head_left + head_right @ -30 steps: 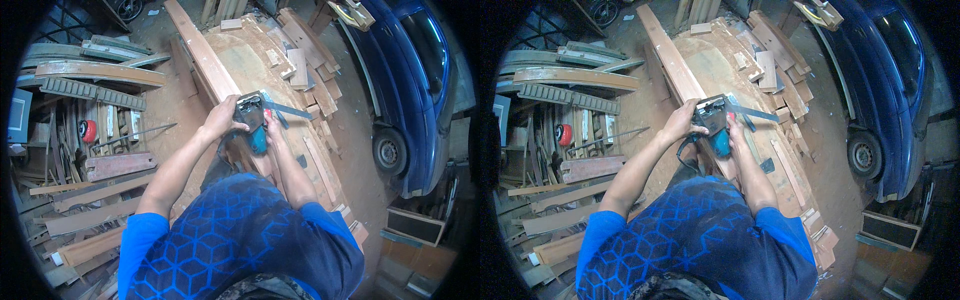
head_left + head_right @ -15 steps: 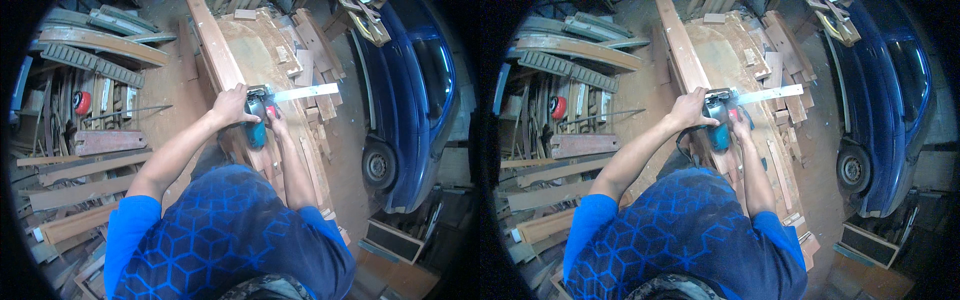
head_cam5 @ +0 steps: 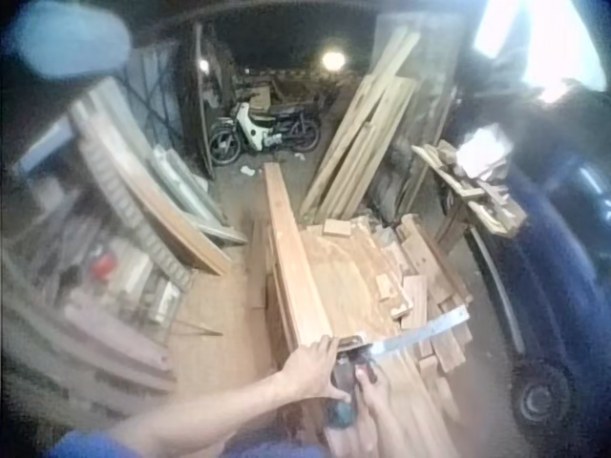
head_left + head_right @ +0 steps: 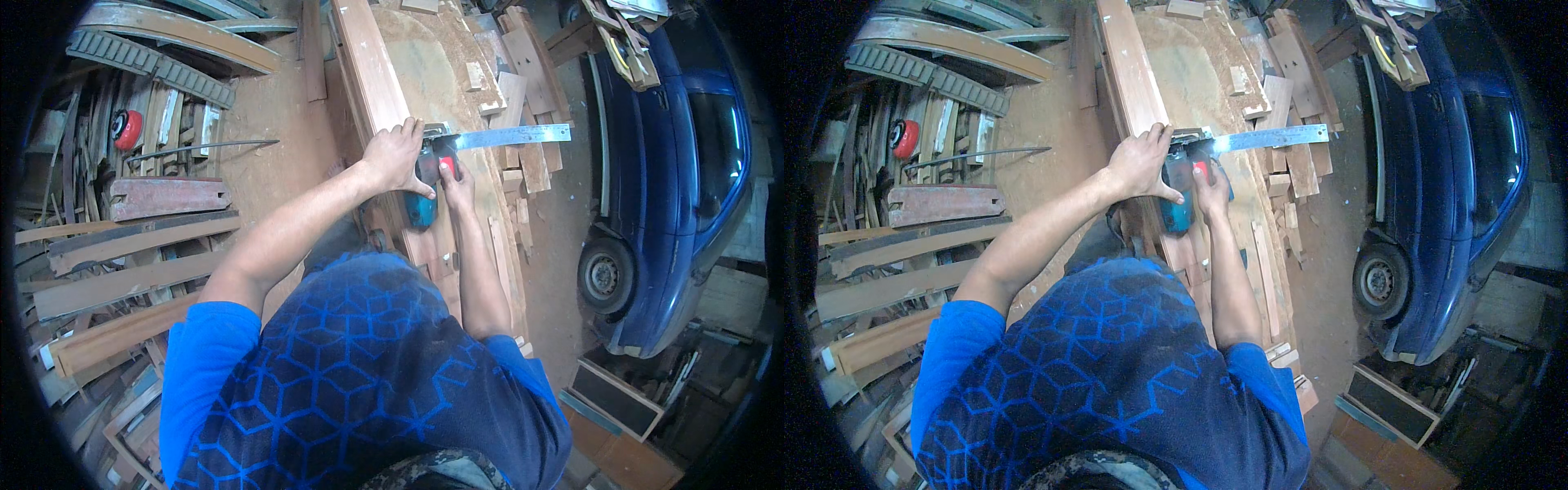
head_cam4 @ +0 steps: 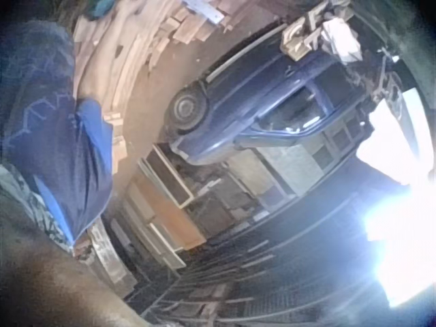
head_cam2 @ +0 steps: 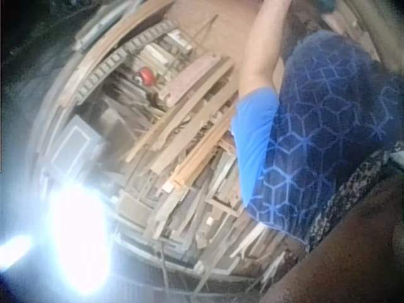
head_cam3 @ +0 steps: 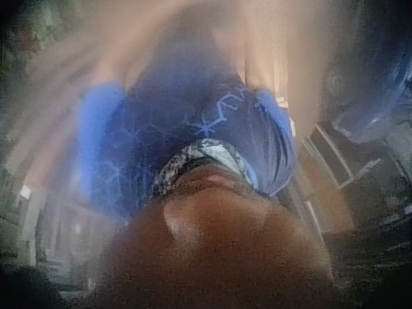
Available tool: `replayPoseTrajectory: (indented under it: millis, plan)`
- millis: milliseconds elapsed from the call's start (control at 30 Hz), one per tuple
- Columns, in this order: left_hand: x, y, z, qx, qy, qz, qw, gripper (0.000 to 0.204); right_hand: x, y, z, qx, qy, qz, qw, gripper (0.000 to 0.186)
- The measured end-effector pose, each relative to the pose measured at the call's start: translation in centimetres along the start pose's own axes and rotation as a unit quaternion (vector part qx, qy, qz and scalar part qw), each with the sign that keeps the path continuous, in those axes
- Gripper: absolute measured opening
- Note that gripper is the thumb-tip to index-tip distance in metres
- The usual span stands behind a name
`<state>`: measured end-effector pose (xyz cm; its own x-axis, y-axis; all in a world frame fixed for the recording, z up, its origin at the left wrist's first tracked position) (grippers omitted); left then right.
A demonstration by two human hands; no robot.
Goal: The person positions a long wooden plank on a workbench, marks it with a pencil and square, and then uses a circular saw to cut the plank. The person handles the plank and saw to perform the cut.
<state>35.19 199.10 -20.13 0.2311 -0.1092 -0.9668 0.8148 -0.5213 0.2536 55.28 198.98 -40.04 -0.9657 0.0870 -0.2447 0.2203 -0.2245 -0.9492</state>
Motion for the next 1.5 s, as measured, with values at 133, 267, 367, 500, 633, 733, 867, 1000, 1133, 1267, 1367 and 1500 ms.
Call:
replayPoseTrajectory:
  millis: [133,267,367,500,633,733,867,1000,1133,1267,1367,1500]
  plan:
    - [0.2,-0.5,0.3,0.0,0.009,0.008,1.0,0.14,0.6,-0.1,0.2,0.043,-0.018,-0.018,0.999,0.036]
    - [0.0,-0.5,0.3,0.001,0.012,0.019,1.0,0.136,0.9,-1.4,1.0,0.083,-0.04,-0.015,0.996,0.039]
    - [-0.4,-0.3,0.3,0.01,0.011,0.025,1.0,0.133,0.6,-2.1,1.1,0.023,-0.016,-0.015,0.999,0.028]
    - [-0.4,-0.3,0.4,0.013,0.018,0.023,0.999,0.131,0.9,-2.1,1.2,0.014,-0.024,-0.06,0.998,0.027]
    - [-0.2,-0.5,0.5,0.003,0.016,0.021,1.0,0.131,1.0,-2.5,1.5,0.042,-0.033,-0.042,0.998,0.028]
    - [-0.2,-0.6,0.3,0.001,0.014,0.021,1.0,0.132,1.2,-3.0,1.7,0.045,-0.033,-0.05,0.997,0.029]
    - [-0.1,-0.4,0.3,-0.006,0.001,0.021,1.0,0.132,1.0,-2.6,1.7,0.051,-0.032,-0.038,0.997,0.03]
    - [-0.2,-0.5,0.3,-0.008,-0.01,0.023,1.0,0.131,1.2,-2.4,1.8,0.069,-0.027,-0.052,0.996,0.032]
    - [-0.2,-0.4,0.2,-0.002,-0.01,0.025,1.0,0.13,1.0,-2.0,1.6,0.065,-0.02,-0.041,0.997,0.034]
    - [0.0,-0.6,0.3,-0.003,-0.005,0.025,1.0,0.129,1.1,-2.2,1.5,0.05,-0.023,-0.031,0.998,0.034]
    - [0.1,-0.5,0.2,0.007,-0.001,0.027,1.0,0.128,1.3,-1.7,1.4,0.078,-0.034,-0.065,0.994,0.033]
    - [0.1,-0.4,0.3,0.008,0.002,0.012,1.0,0.124,1.4,-1.8,1.5,0.079,-0.032,-0.036,0.996,0.032]
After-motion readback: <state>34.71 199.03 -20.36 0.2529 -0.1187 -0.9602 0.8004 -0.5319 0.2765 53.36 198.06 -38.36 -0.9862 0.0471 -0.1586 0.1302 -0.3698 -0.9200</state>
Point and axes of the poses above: each hand's wrist, its own z-axis away from the middle knuckle, its own x-axis out of the palm, y = z × x, the point moved 8 cm from there along -z, towards the middle knuckle, and after that the axes turned 4 degrees about x, right-handed, at the moved point
